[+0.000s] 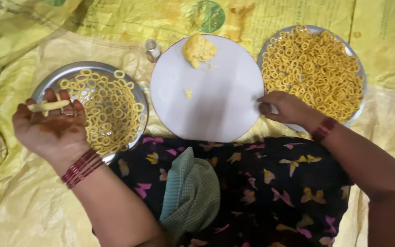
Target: The person sits on a yellow tarp and shapes yellow dough into small ring shapes by hand. They roll small pieces of dough into strips, connect the ends to form rings, and place the finished rings onto a metal tray. The process is repeated continuously throughout the clip.
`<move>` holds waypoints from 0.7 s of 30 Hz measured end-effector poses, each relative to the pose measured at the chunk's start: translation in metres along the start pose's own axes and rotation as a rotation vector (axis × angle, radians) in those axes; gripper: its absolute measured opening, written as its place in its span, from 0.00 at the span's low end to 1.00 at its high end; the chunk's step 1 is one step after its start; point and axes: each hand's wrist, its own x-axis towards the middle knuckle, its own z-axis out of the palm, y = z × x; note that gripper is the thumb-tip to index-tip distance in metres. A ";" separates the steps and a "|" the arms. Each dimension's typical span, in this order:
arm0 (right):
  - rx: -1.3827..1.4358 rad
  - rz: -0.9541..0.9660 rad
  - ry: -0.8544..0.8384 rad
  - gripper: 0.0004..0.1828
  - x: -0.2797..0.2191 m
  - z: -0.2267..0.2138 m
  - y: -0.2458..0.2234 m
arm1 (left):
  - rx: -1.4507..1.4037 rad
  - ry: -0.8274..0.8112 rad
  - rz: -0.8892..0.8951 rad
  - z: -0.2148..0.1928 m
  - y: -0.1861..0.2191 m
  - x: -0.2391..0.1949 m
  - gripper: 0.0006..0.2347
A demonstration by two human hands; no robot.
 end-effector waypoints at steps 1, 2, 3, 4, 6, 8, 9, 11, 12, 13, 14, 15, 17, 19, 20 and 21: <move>-0.003 0.000 -0.033 0.25 0.013 0.008 -0.007 | -0.003 0.007 -0.008 0.002 -0.001 -0.002 0.10; -0.005 -0.001 -0.066 0.23 0.026 0.019 -0.014 | -0.007 0.014 -0.016 0.005 -0.002 -0.003 0.10; -0.007 -0.001 -0.100 0.22 0.036 0.029 -0.019 | -0.010 0.023 -0.024 0.005 -0.001 -0.006 0.11; -0.009 -0.039 -0.094 0.24 0.041 0.040 -0.025 | -0.011 0.023 -0.028 0.005 -0.001 -0.008 0.11; -0.018 -0.121 -0.074 0.27 0.053 0.060 -0.032 | -0.016 0.017 -0.029 0.007 0.000 -0.008 0.11; -0.052 -0.127 -0.061 0.25 0.068 0.069 -0.026 | -0.044 0.034 -0.014 0.007 -0.001 -0.007 0.10; -0.069 -0.129 -0.058 0.24 0.074 0.072 -0.021 | -0.059 0.045 -0.009 0.006 -0.003 -0.006 0.09; -0.138 -0.030 0.009 0.18 0.097 0.076 -0.005 | -0.038 0.030 0.004 0.007 -0.012 -0.002 0.09; -0.171 0.019 0.042 0.15 0.109 0.076 0.004 | -0.028 0.023 0.010 0.007 -0.017 0.001 0.09; -0.188 0.112 0.060 0.15 0.119 0.078 0.011 | -0.018 0.030 0.000 0.007 -0.023 0.002 0.09; -0.205 0.204 0.079 0.15 0.132 0.081 0.016 | -0.008 0.037 -0.011 0.007 -0.028 0.004 0.10; -0.223 0.292 0.101 0.16 0.143 0.085 0.018 | 0.000 0.041 -0.017 0.008 -0.032 0.005 0.10; -0.298 0.327 0.112 0.15 0.159 0.104 0.007 | 0.020 0.048 -0.032 0.010 -0.036 0.008 0.11; -0.319 0.278 0.040 0.15 0.167 0.126 -0.017 | 0.017 0.055 -0.041 0.008 -0.035 0.007 0.13; -0.305 0.211 -0.035 0.15 0.163 0.139 -0.036 | 0.002 0.059 -0.041 0.008 -0.033 0.006 0.15; -0.505 0.068 -0.209 0.11 0.157 0.151 -0.056 | -0.014 0.059 -0.043 0.009 -0.032 0.006 0.16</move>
